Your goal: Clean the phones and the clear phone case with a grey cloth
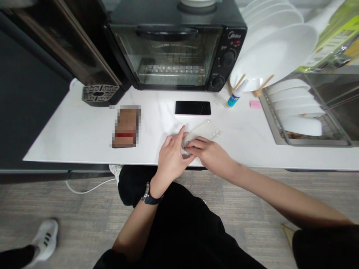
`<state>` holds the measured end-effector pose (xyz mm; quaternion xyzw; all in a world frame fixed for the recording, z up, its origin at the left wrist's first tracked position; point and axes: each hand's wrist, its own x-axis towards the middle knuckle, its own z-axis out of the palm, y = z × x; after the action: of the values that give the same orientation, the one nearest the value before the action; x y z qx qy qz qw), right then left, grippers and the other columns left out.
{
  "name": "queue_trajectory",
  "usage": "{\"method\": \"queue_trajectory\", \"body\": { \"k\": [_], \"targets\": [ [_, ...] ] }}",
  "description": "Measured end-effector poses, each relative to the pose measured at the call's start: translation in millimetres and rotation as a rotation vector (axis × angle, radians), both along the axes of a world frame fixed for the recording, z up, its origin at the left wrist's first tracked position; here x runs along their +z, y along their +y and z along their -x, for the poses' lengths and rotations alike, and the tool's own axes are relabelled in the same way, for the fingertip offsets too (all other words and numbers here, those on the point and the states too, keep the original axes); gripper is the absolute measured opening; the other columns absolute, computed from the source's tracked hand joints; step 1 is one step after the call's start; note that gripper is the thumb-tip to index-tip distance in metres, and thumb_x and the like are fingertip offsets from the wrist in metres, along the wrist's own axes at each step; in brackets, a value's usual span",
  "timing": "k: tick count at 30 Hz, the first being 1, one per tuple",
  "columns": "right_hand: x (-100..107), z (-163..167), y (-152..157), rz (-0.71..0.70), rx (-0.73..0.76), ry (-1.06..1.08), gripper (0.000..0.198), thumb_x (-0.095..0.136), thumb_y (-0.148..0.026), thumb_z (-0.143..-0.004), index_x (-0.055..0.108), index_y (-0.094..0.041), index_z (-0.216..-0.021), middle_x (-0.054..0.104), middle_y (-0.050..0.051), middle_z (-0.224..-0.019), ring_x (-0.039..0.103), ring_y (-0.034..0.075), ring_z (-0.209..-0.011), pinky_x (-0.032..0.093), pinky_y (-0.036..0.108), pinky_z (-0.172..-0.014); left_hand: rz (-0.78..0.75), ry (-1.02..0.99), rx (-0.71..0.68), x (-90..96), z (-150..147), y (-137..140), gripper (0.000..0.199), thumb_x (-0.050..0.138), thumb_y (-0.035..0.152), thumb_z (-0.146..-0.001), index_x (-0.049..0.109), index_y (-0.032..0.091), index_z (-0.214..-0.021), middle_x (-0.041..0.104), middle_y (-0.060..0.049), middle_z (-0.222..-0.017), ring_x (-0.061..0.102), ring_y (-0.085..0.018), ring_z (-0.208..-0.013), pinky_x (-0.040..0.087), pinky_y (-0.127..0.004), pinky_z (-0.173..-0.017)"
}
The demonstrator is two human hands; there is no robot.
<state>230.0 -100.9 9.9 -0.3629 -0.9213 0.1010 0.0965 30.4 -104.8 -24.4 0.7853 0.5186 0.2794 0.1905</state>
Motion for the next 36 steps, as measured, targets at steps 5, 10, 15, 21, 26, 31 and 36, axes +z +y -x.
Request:
{"method": "queue_trajectory", "body": {
  "k": [5,10,15,21,26,31,36],
  "targets": [
    [4.7,-12.4,-16.0,-0.033,-0.002,-0.061,0.021,0.067,-0.004,-0.106,0.081,-0.014,-0.119,0.081,0.011,-0.124,0.073,0.028,-0.114,0.070,0.041,-0.096,0.026,0.006,0.013,3.1,-1.0,-1.9,0.105,0.089,0.023,-0.091,0.035,0.022,-0.181,0.076,-0.007,-0.159,0.068,-0.033,-0.136,0.060,-0.046,-0.121],
    [0.8,-27.4,-15.5,-0.129,-0.119,-0.101,0.029,0.067,-0.003,-0.105,0.082,-0.015,-0.126,0.082,0.013,-0.124,0.074,0.031,-0.117,0.070,0.041,-0.093,0.026,0.012,0.018,3.5,-1.8,-1.6,0.108,0.094,0.034,-0.091,0.034,0.024,-0.181,0.077,-0.007,-0.158,0.068,-0.033,-0.137,0.060,-0.046,-0.121],
    [-5.2,-56.0,-3.4,-0.211,-0.246,-0.127,0.043,0.061,0.005,-0.101,0.083,-0.013,-0.134,0.084,0.015,-0.127,0.073,0.032,-0.118,0.069,0.042,-0.094,0.025,0.011,0.020,2.8,-1.3,-1.4,0.110,0.097,0.036,-0.090,0.035,0.023,-0.180,0.076,-0.007,-0.158,0.068,-0.033,-0.137,0.059,-0.047,-0.121],
    [-11.9,-69.7,10.3,-0.268,-0.365,-0.190,0.044,0.056,0.007,-0.101,0.082,-0.010,-0.132,0.084,0.016,-0.124,0.072,0.032,-0.113,0.064,0.042,-0.090,0.033,0.005,0.011,4.2,-0.6,-1.3,0.108,0.096,0.036,-0.091,0.036,0.023,-0.180,0.076,-0.007,-0.158,0.067,-0.033,-0.136,0.058,-0.047,-0.122],
    [-15.8,-59.6,23.3,-0.263,-0.406,-0.169,0.041,0.054,0.001,-0.106,0.081,-0.011,-0.135,0.082,0.017,-0.125,0.069,0.032,-0.112,0.062,0.040,-0.090,0.035,0.001,0.008,7.0,-1.2,-1.4,0.106,0.096,0.035,-0.092,0.038,0.024,-0.179,0.077,-0.006,-0.158,0.068,-0.032,-0.134,0.058,-0.046,-0.122],
    [-19.5,-47.0,40.1,-0.251,-0.420,-0.112,0.041,0.053,-0.001,-0.105,0.082,-0.010,-0.132,0.082,0.019,-0.123,0.070,0.033,-0.109,0.061,0.044,-0.089,0.059,-0.003,0.009,9.9,-1.2,-1.3,0.106,0.094,0.035,-0.093,0.036,0.028,-0.181,0.076,-0.005,-0.159,0.069,-0.033,-0.134,0.058,-0.047,-0.123],
    [-22.7,-36.1,39.7,-0.237,-0.427,-0.009,0.042,0.054,0.001,-0.103,0.084,-0.014,-0.130,0.084,0.016,-0.124,0.072,0.033,-0.109,0.063,0.044,-0.093,0.049,0.006,0.006,9.8,-1.1,-0.2,0.108,0.096,0.036,-0.091,0.036,0.028,-0.181,0.076,-0.005,-0.159,0.070,-0.033,-0.131,0.060,-0.047,-0.121]
  ]
}}
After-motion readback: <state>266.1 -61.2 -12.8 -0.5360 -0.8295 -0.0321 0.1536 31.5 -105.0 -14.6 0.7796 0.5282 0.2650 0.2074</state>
